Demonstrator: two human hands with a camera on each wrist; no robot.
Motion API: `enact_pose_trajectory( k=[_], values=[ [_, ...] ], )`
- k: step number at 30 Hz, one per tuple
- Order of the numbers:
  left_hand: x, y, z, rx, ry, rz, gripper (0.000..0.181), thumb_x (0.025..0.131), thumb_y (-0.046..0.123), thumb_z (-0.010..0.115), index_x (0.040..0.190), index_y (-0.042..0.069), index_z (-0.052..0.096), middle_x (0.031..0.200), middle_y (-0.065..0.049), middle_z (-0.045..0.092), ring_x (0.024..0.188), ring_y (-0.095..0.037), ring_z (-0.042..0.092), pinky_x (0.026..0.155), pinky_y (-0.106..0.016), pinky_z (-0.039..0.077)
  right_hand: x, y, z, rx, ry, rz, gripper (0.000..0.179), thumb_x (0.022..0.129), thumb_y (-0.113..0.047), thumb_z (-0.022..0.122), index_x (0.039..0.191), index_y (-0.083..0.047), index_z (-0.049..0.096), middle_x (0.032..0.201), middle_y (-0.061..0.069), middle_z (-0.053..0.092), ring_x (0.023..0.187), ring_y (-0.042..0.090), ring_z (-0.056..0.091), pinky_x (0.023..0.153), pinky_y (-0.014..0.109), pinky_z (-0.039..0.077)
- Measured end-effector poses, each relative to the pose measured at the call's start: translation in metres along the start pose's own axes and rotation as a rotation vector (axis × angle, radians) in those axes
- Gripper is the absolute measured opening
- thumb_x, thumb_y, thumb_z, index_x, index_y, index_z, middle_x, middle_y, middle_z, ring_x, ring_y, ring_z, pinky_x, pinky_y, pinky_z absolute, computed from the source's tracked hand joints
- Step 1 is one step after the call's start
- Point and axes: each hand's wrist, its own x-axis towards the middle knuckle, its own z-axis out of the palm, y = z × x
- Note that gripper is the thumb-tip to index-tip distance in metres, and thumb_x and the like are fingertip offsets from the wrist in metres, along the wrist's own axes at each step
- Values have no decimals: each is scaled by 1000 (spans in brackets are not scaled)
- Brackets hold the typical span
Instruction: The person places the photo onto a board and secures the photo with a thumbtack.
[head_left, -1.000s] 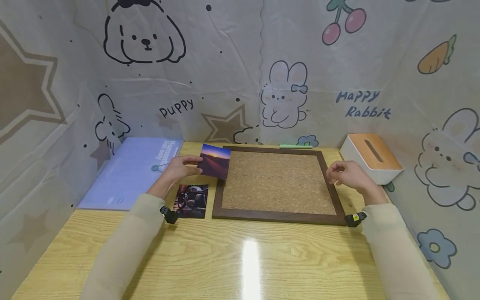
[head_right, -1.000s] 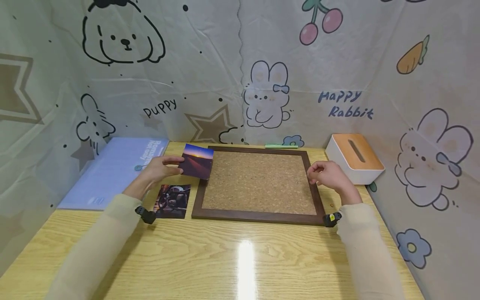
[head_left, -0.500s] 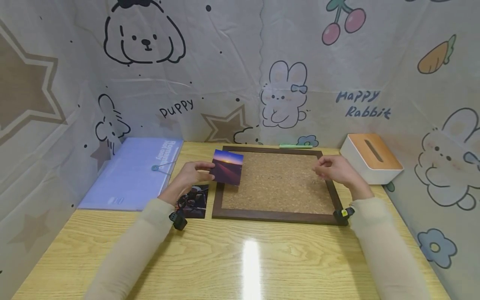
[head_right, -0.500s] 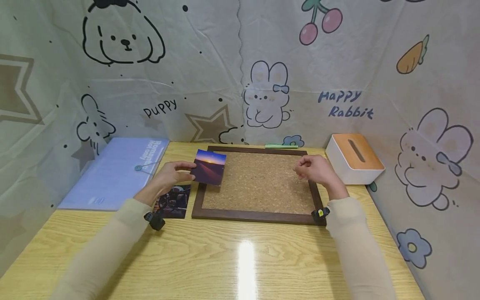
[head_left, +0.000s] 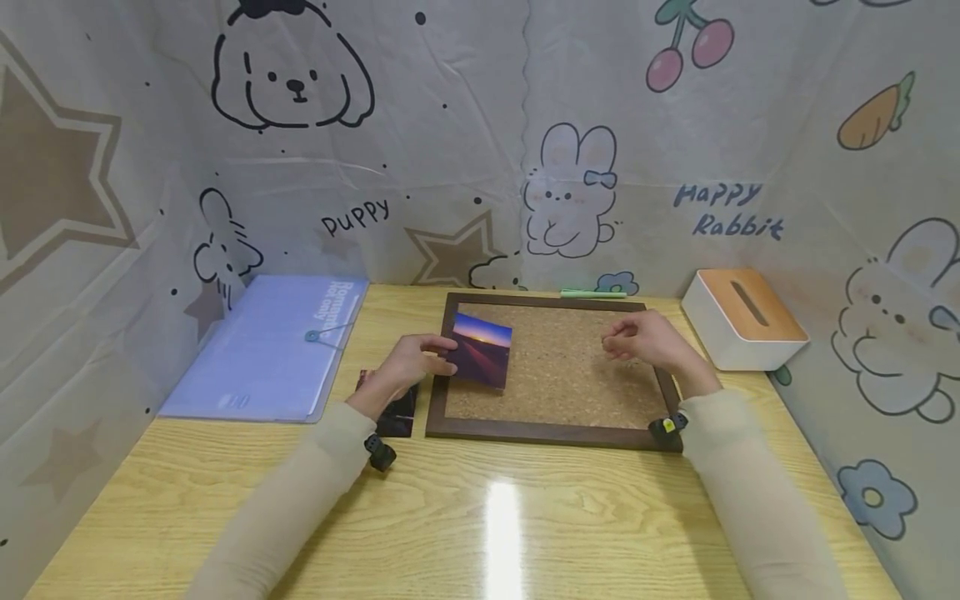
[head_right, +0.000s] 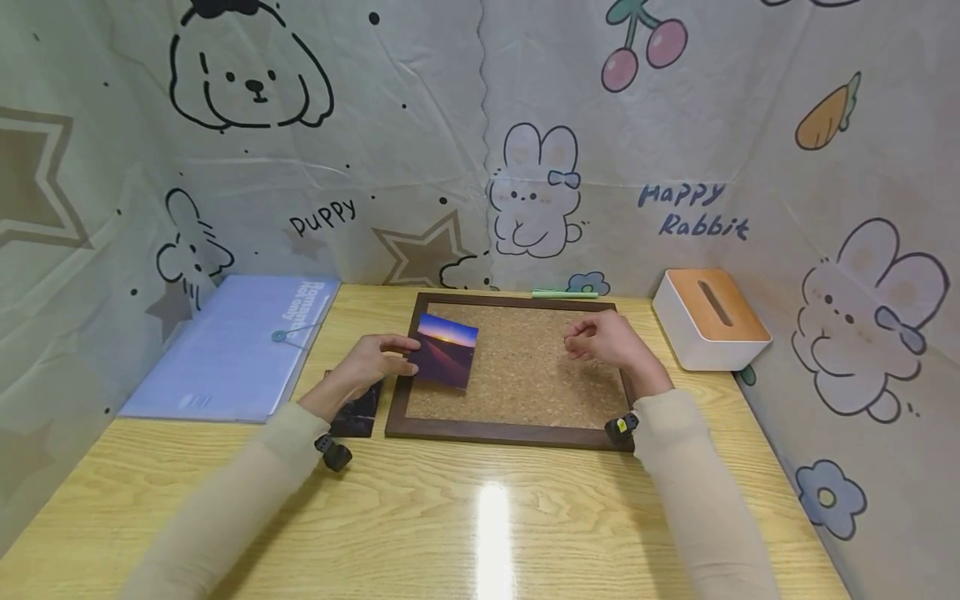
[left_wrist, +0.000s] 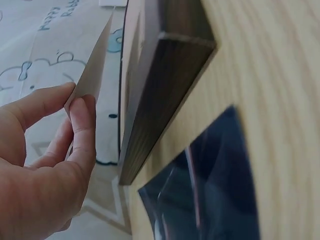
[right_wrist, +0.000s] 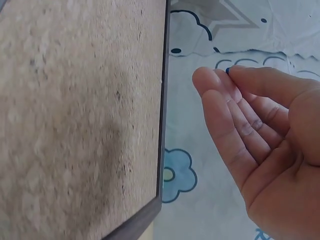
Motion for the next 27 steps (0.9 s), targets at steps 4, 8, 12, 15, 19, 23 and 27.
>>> enact_pose_trajectory(
  k=[4, 8, 12, 15, 19, 23, 27],
  values=[
    [1, -2, 10, 13, -9, -6, 42, 85, 9, 79, 125, 12, 69, 137, -14, 59, 127, -31, 55, 108, -49, 45, 4, -2, 5, -22, -8, -33, 16, 97, -13, 63, 103, 0, 70, 92, 15, 75, 89, 36, 72, 76, 48, 60],
    [0, -2, 19, 33, -13, -13, 40, 84, 10, 79, 123, 14, 70, 131, -12, 63, 122, -29, 57, 100, -43, 50, 8, -5, 10, -56, -16, -56, 16, 97, -15, 65, 102, -2, 71, 89, 12, 73, 83, 28, 71, 76, 47, 60],
    [0, -4, 26, 86, -5, 0, 42, 84, 9, 79, 124, 14, 69, 126, -13, 65, 116, -28, 60, 91, -37, 54, 11, -10, 14, -63, -27, -40, 15, 96, -15, 66, 101, -2, 71, 91, 12, 73, 83, 24, 70, 79, 47, 60],
    [1, -4, 31, 147, 10, 21, 46, 83, 8, 79, 127, 13, 68, 124, -13, 66, 113, -28, 62, 86, -34, 56, 13, -15, 18, -59, -37, -21, 15, 96, -16, 66, 100, -4, 72, 92, 12, 74, 85, 25, 71, 78, 45, 60],
    [1, -1, 36, 228, 22, 45, 52, 82, 9, 80, 132, 12, 65, 123, -14, 67, 110, -28, 65, 85, -34, 57, 18, -21, 23, -61, -47, -21, 15, 96, -17, 66, 100, -5, 73, 93, 12, 74, 84, 23, 70, 77, 41, 60],
    [1, 2, 39, 296, 23, 47, 57, 81, 11, 82, 134, 12, 64, 124, -14, 66, 109, -27, 66, 89, -37, 56, 23, -25, 30, -64, -54, -34, 16, 96, -18, 65, 100, -4, 73, 92, 12, 74, 84, 22, 70, 77, 42, 60],
    [1, 2, 41, 347, 24, 50, 57, 81, 13, 83, 135, 14, 64, 125, -13, 67, 111, -26, 66, 94, -39, 54, 27, -29, 37, -43, -63, -26, 17, 97, -20, 65, 100, -6, 73, 93, 12, 74, 84, 24, 69, 79, 45, 59]
  ],
)
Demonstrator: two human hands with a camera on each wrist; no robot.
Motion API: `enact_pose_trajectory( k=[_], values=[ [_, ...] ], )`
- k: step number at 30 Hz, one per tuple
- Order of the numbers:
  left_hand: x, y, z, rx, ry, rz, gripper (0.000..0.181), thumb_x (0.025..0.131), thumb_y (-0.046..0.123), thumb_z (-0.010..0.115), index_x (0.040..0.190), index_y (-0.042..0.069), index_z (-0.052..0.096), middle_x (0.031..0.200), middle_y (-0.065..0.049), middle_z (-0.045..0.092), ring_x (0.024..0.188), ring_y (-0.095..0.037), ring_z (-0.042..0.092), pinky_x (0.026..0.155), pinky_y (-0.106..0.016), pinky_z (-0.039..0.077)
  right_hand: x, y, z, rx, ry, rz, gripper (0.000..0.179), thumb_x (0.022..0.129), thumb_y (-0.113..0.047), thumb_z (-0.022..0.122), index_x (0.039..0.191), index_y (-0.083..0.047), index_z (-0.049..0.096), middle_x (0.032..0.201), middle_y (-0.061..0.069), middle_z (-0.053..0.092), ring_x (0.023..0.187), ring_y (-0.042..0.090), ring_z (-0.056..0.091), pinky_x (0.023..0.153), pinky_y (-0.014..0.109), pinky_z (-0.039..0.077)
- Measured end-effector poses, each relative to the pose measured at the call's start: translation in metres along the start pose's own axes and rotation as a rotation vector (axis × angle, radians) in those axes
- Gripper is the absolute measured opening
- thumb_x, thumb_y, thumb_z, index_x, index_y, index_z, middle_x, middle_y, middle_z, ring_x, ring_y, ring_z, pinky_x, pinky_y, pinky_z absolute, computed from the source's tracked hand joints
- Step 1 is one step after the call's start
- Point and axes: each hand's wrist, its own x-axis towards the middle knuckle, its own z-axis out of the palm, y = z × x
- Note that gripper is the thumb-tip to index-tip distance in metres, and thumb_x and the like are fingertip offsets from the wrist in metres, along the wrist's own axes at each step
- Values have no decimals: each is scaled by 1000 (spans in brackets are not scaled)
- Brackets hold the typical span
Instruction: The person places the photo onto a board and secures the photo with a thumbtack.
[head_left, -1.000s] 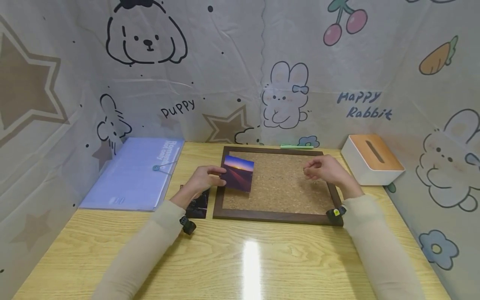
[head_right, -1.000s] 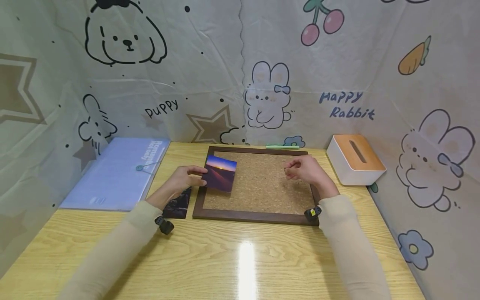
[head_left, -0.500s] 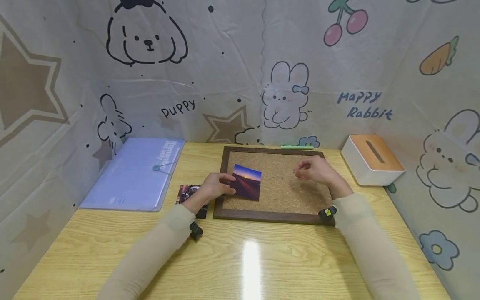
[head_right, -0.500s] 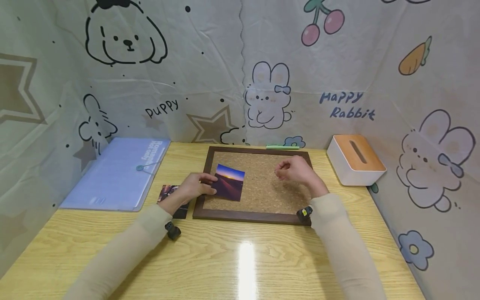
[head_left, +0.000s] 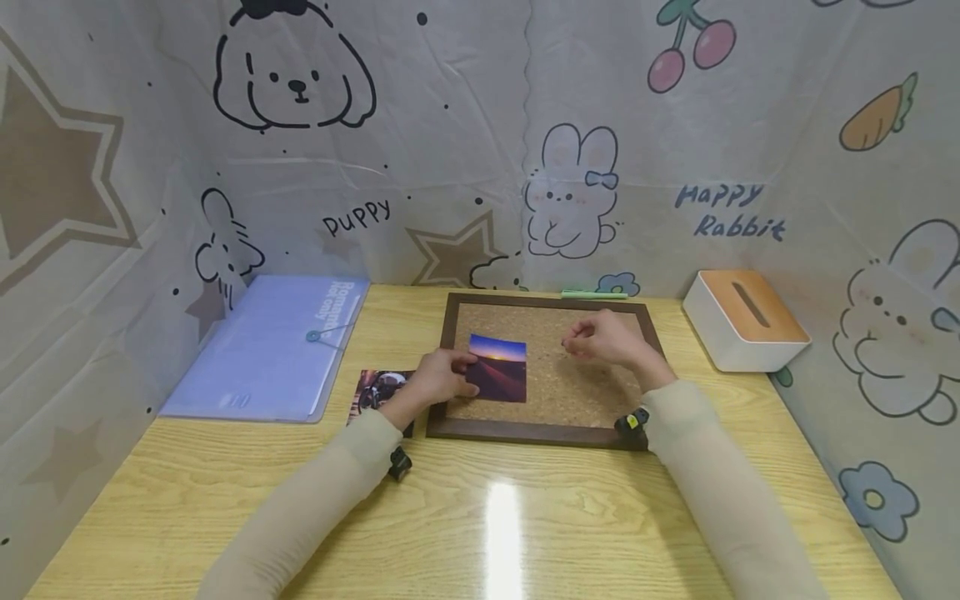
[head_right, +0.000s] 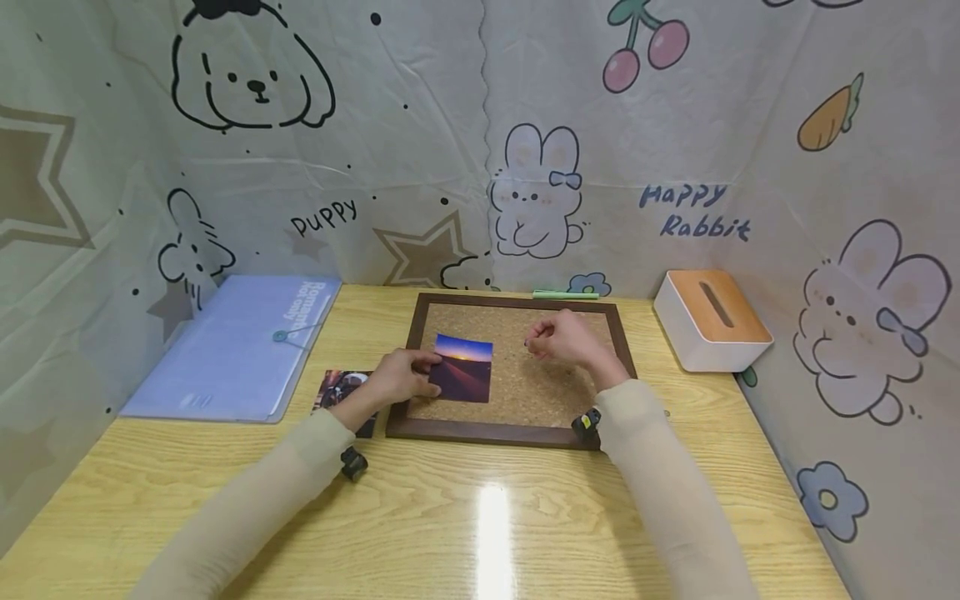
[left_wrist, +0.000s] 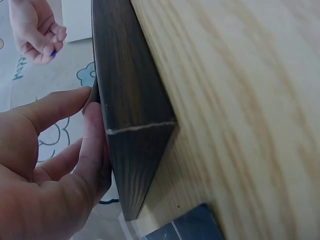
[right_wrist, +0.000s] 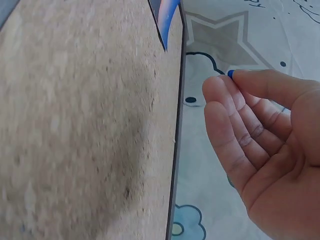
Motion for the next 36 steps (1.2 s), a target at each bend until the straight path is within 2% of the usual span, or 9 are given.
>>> enact_pose_trajectory(
  k=[12, 22, 27, 36],
  values=[
    [-3, 9, 1, 73, -22, 35, 54, 81, 16, 84, 132, 13, 66, 126, -13, 66, 117, -28, 62, 100, -42, 52, 22, -6, 25, 7, -26, 27, 16, 98, -21, 62, 102, -9, 72, 96, 8, 73, 86, 20, 67, 76, 35, 58],
    [-2, 8, 3, 107, -19, 46, 54, 81, 17, 84, 131, 13, 66, 127, -13, 66, 120, -29, 60, 103, -44, 49, 43, -19, 46, 46, -40, 34, 16, 98, -14, 61, 104, -4, 72, 89, 9, 71, 78, 16, 65, 69, 29, 57],
    [-1, 9, 3, 110, -11, 46, 54, 80, 17, 84, 131, 12, 66, 125, -13, 67, 119, -29, 60, 103, -44, 49, 53, -21, 56, 84, -72, 30, 16, 98, -12, 61, 103, -1, 71, 89, 11, 71, 77, 16, 66, 68, 27, 58],
    [0, 8, 5, 136, 1, 54, 54, 78, 17, 86, 128, 11, 68, 121, -13, 69, 116, -28, 62, 102, -42, 49, 64, -21, 66, 53, -81, 67, 15, 99, -15, 60, 102, -7, 73, 88, 7, 71, 77, 15, 65, 65, 25, 55]
  ],
)
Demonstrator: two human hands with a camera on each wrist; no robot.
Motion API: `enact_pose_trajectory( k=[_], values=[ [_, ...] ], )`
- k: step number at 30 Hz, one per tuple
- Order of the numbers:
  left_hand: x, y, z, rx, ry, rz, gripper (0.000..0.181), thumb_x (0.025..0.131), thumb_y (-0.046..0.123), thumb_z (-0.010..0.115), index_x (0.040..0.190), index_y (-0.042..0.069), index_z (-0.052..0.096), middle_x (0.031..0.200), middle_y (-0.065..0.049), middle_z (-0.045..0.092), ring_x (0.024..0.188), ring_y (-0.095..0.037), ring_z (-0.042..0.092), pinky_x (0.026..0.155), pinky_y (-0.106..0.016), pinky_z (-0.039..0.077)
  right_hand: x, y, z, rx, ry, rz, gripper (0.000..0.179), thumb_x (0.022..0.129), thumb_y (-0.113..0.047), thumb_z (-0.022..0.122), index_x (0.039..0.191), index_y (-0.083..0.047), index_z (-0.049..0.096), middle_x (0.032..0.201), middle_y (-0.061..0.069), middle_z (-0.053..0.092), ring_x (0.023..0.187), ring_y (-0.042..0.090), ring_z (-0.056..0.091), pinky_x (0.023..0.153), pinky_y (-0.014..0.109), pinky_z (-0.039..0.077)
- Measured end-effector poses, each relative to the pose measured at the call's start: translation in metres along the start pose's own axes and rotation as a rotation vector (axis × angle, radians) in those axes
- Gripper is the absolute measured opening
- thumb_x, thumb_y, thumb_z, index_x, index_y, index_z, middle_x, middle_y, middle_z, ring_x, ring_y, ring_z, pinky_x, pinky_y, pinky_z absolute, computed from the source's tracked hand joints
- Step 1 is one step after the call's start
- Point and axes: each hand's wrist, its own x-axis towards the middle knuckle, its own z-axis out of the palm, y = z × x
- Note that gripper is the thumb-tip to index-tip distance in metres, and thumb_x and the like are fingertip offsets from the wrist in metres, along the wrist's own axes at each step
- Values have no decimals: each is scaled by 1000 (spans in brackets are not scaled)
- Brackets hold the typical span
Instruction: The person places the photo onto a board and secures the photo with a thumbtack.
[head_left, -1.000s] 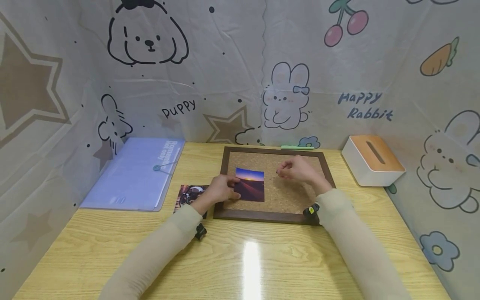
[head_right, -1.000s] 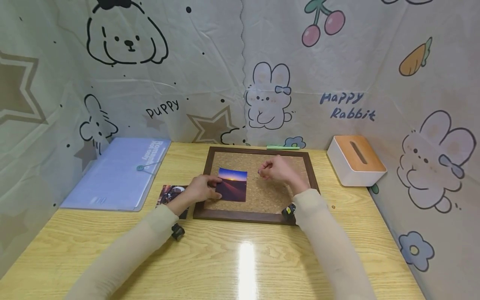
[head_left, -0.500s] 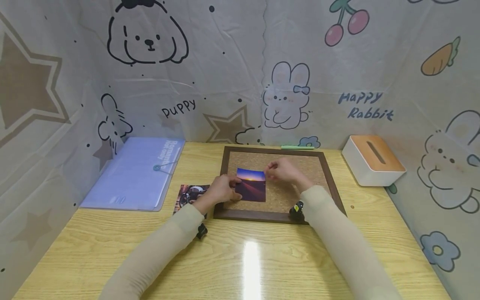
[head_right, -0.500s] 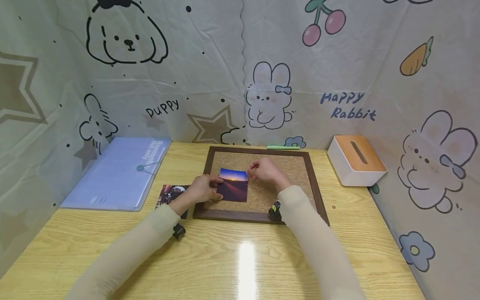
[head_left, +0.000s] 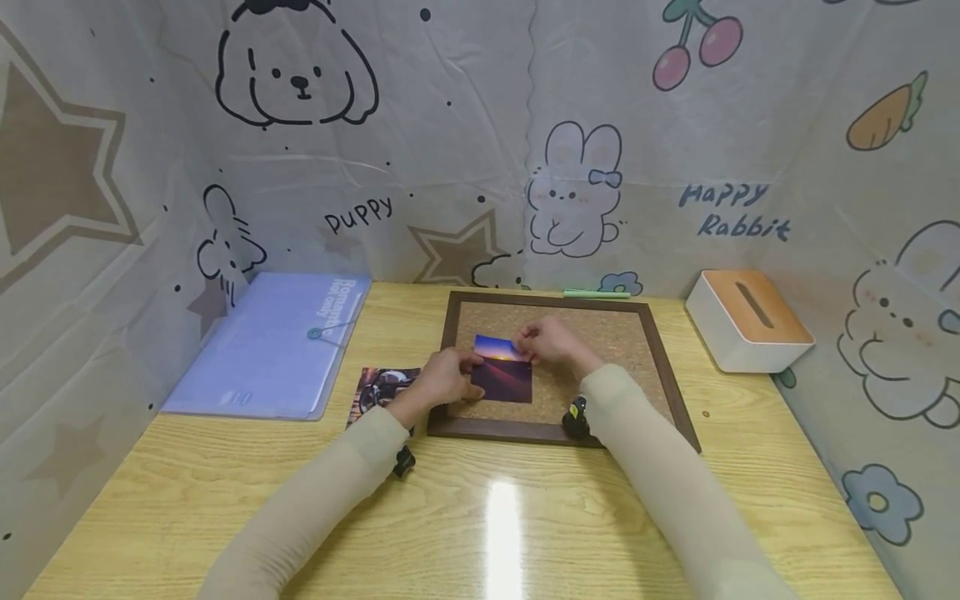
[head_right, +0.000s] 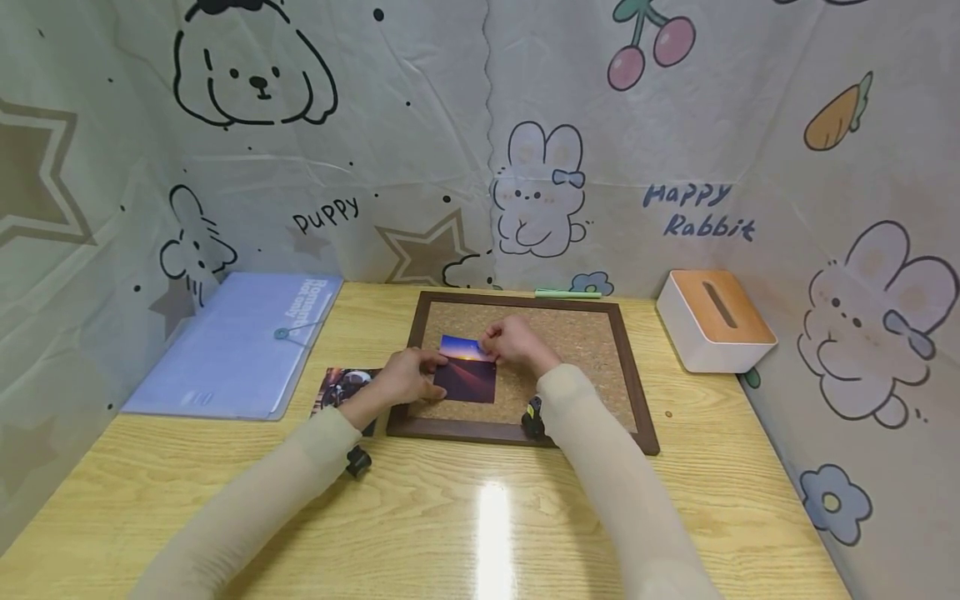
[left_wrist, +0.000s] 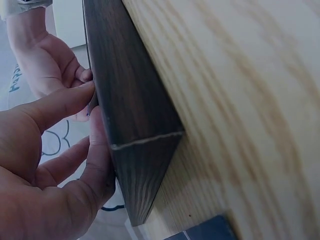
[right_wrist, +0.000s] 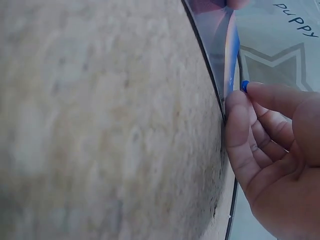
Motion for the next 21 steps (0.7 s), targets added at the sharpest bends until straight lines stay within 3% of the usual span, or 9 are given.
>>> enact_pose_trajectory(
  k=[10, 21],
  values=[
    [-1, 1, 1, 17, 3, 0, 53, 78, 18, 86, 127, 12, 68, 118, -11, 68, 113, -27, 61, 100, -42, 49, 8, -4, 3, -57, -10, 30, 17, 99, -21, 62, 98, -7, 73, 78, 0, 65, 74, 14, 58, 63, 24, 48],
    [1, -1, 1, 12, 7, -13, 54, 78, 17, 86, 128, 13, 68, 119, -11, 69, 115, -28, 61, 102, -43, 48, 14, -11, 1, -11, -31, 123, 18, 98, -22, 63, 98, -6, 71, 70, -2, 63, 68, 13, 56, 60, 24, 44]
  ],
)
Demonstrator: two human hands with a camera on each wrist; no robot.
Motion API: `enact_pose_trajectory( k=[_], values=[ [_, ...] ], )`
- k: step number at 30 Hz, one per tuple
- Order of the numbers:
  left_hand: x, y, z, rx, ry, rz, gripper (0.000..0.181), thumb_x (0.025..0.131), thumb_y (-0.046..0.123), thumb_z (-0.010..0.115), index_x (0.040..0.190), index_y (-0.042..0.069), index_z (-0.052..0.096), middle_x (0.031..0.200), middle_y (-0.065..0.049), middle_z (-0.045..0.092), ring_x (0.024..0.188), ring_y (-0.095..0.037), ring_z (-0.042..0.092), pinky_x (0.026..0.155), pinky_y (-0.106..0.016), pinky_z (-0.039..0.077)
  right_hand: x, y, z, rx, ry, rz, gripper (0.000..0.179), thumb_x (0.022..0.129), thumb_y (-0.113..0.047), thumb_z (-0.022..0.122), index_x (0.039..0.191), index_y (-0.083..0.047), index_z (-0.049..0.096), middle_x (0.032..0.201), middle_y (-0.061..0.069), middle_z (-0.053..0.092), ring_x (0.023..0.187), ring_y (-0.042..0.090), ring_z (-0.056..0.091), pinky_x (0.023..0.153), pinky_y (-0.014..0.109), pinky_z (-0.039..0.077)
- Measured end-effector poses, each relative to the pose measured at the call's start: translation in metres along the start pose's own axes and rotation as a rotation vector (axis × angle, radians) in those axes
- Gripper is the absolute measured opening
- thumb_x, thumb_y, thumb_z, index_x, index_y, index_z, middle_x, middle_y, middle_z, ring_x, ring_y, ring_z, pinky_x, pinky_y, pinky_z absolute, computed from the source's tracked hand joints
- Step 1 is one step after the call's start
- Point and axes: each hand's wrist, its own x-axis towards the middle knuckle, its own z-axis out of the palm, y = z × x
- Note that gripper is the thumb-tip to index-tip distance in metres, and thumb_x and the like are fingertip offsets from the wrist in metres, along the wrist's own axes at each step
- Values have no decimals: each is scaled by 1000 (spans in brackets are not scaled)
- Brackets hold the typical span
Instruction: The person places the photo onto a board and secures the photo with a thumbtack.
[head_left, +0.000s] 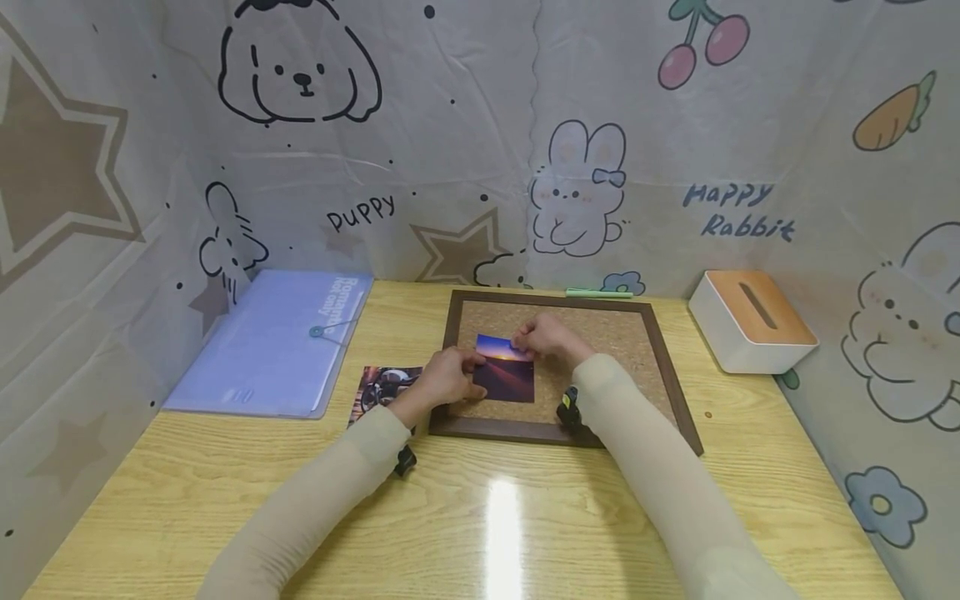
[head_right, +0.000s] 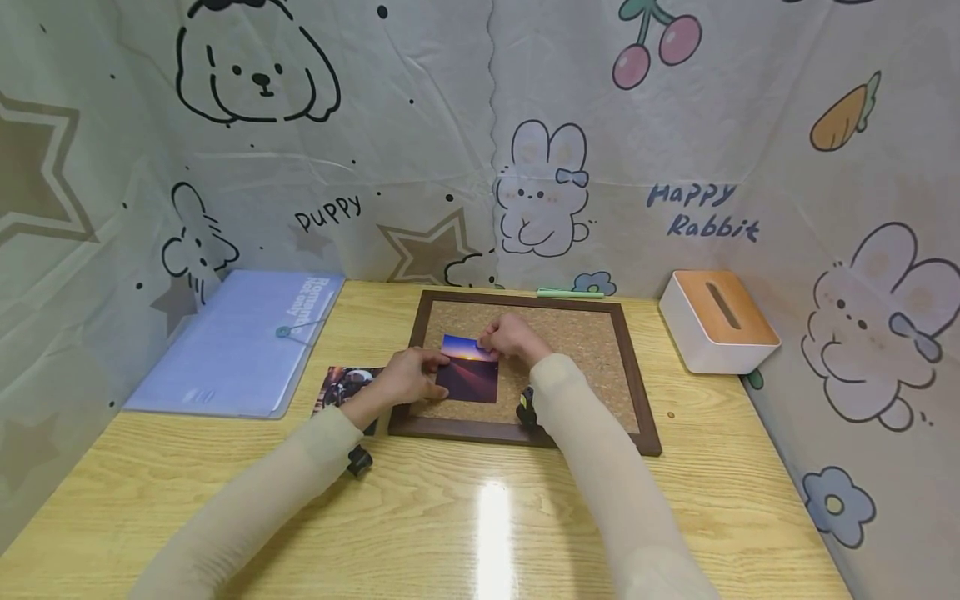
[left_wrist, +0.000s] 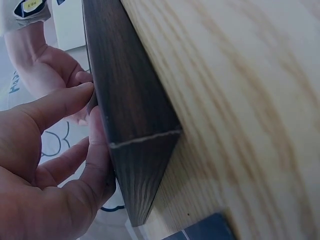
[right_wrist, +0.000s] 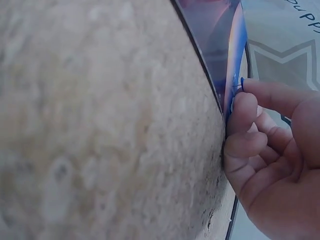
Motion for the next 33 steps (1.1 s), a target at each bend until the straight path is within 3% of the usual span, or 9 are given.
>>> enact_pose_trajectory(
  k=[8, 15, 22, 27, 33],
  values=[
    [0, 0, 1, 9, 1, 0, 53, 77, 18, 86, 127, 13, 68, 117, -11, 69, 112, -27, 61, 100, -43, 49, 2, -3, -1, -13, -20, 42, 15, 97, -22, 64, 99, -8, 70, 75, -1, 65, 72, 14, 59, 67, 27, 45],
    [0, 0, 0, -2, -2, 2, 53, 78, 17, 86, 127, 11, 68, 118, -12, 69, 113, -28, 62, 100, -43, 49, 3, -4, -2, 12, -46, 40, 13, 98, -17, 62, 98, -6, 69, 72, -1, 63, 67, 11, 58, 62, 23, 46],
    [1, 1, -1, 19, -4, 28, 53, 78, 18, 86, 127, 11, 68, 116, -11, 70, 110, -27, 63, 97, -42, 50, 3, -6, 0, -8, -16, 42, 10, 96, -15, 64, 93, -6, 67, 69, -1, 63, 64, 10, 58, 59, 22, 47],
    [0, 3, -2, 58, -3, 50, 53, 77, 19, 87, 126, 10, 69, 114, -11, 70, 107, -26, 63, 96, -41, 51, 3, -4, 0, -8, -11, 27, 11, 96, -16, 64, 91, -6, 67, 69, 0, 63, 64, 11, 59, 59, 22, 47],
    [-2, 5, -3, 77, -5, 56, 53, 78, 19, 86, 127, 9, 68, 116, -12, 70, 109, -27, 63, 97, -43, 50, 4, 4, -5, 13, -67, -52, 15, 100, -15, 59, 101, -3, 66, 78, 4, 66, 68, 12, 63, 59, 23, 52]
  ],
)
